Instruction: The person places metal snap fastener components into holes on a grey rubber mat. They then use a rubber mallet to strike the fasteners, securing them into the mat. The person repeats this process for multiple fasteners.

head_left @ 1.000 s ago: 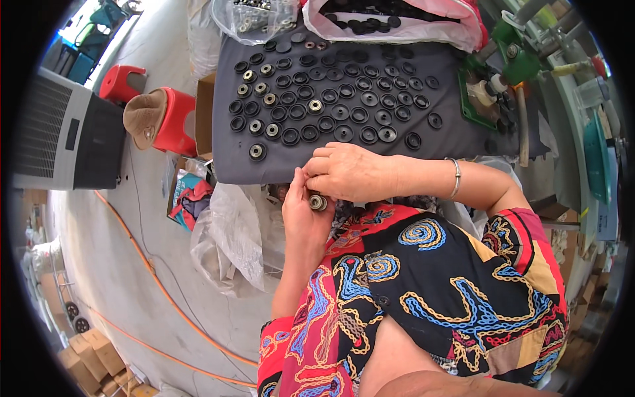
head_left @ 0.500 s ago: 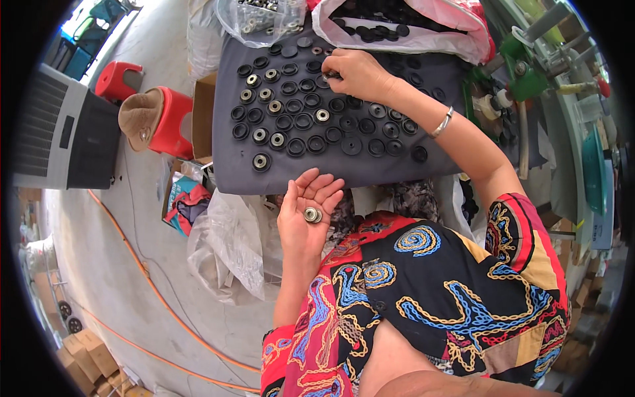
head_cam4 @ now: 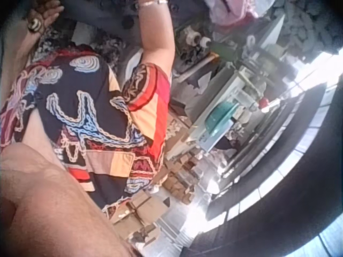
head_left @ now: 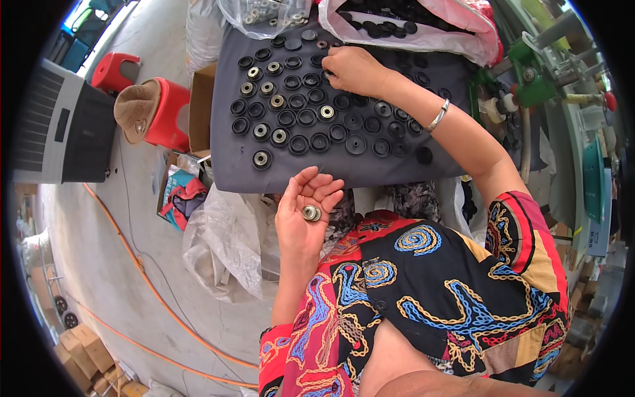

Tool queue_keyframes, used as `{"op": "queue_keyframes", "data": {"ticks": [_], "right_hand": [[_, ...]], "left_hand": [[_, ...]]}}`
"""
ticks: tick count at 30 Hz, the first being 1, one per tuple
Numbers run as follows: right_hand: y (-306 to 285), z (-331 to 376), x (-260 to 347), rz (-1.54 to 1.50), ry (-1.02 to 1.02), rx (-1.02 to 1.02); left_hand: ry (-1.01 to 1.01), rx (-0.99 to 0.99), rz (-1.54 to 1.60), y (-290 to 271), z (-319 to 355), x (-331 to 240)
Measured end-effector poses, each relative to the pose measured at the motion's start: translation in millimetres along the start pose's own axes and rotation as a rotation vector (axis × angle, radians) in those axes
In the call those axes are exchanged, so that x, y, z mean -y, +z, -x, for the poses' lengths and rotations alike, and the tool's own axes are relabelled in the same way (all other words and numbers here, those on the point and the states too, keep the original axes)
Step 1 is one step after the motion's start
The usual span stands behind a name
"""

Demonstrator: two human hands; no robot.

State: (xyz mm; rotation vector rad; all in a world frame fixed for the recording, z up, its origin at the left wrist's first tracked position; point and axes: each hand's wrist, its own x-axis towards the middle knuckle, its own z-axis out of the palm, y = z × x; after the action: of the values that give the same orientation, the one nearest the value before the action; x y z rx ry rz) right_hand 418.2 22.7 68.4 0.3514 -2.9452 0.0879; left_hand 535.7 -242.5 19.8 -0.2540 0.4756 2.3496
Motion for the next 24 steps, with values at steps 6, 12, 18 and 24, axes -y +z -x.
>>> {"op": "queue_keyframes", "data": {"ticks": [6,12,18,24], "right_hand": [[0,-2,3,0.025,0.031,0.05],[-9,19,19,0.115,-0.123,-0.213],[-47,96,123,-0.511,-0.393,-0.018],[-42,120,145,-0.574,-0.333,0.189]], "left_hand": [[0.017,0.01,-0.003,-1,2,0],[0.038,-0.006,0.044,13,6,2],[0.03,-0.039,0.053,24,2,13],[-0.001,-0.096,-0.163,34,10,22]]}}
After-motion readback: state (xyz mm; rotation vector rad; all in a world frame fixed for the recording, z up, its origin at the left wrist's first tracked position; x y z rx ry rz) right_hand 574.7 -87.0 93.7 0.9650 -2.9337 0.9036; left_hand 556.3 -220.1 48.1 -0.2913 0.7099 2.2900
